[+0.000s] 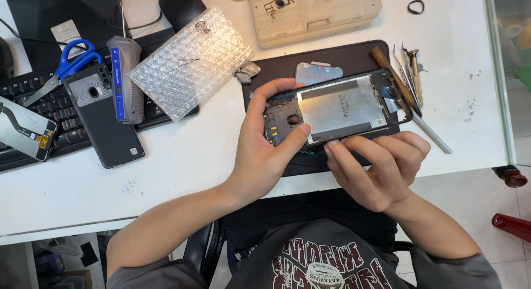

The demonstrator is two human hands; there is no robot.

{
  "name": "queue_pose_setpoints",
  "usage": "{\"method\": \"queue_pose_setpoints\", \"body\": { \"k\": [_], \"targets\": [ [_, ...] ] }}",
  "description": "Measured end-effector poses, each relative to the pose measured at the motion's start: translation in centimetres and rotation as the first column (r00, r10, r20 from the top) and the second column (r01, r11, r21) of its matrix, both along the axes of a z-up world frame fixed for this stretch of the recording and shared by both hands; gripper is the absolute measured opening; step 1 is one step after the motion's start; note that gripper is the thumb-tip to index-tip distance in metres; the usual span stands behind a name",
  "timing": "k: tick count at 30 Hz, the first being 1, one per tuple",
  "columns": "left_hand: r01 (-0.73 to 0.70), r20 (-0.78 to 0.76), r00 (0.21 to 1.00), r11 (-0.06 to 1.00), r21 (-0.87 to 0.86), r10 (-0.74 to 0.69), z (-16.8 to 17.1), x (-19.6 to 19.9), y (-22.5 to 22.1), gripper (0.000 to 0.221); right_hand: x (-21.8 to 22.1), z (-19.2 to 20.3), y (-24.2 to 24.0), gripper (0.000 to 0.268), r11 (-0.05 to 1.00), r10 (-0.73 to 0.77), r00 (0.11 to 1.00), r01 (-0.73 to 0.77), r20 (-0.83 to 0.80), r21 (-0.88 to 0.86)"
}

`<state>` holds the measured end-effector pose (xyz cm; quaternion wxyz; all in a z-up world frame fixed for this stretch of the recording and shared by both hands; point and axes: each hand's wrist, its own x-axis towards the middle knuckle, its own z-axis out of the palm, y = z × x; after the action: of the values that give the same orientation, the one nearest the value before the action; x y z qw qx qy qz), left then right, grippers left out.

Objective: The person applies adhesive to the edges of a smartphone back cover using a small brush, then aligns and presses the back cover onto the phone chassis. They peel off a protective film from the screen and compare the phone with another device before placing it on the desk.

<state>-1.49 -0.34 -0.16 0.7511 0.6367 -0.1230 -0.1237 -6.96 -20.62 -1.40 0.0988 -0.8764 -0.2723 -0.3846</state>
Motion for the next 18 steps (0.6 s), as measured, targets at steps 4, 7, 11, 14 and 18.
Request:
{"method": "queue_pose_setpoints", "body": {
  "k": [4,7,11,14,18],
  "targets": [
    [0.019,0.106,0.994,0.999,-0.039,-0.015,0.1,0.0,0.3,0.052,1.5,1.6,-0.2,0.020,0.997,0.072,0.997,-0.071,0.005,-0.042],
    [-0.029,0.184,0.983,0.999,0.022,0.025,0.4,0.1,0.5,0.054,2.7,2.9,-0.2,0.018,0.989,0.133,0.991,-0.132,0.008,-0.072],
    [-0.035,0.188,0.982,0.999,-0.013,0.036,0.6,0.5,0.6,0.054,3.5,4.8,0.6,0.017,0.975,0.169,0.985,-0.164,0.025,-0.153],
    [-0.032,0.172,0.985,0.999,-0.017,0.035,0.2,0.9,0.5,0.053,4.5,6.0,0.3,0.022,0.939,0.242,0.970,-0.238,-0.016,-0.246],
    [-0.035,0.198,0.980,0.999,0.036,0.027,-0.7,1.6,0.1,0.056,5.2,6.7,-0.8,0.023,0.858,0.282,0.948,-0.317,-0.144,-0.404]
  ]
}}
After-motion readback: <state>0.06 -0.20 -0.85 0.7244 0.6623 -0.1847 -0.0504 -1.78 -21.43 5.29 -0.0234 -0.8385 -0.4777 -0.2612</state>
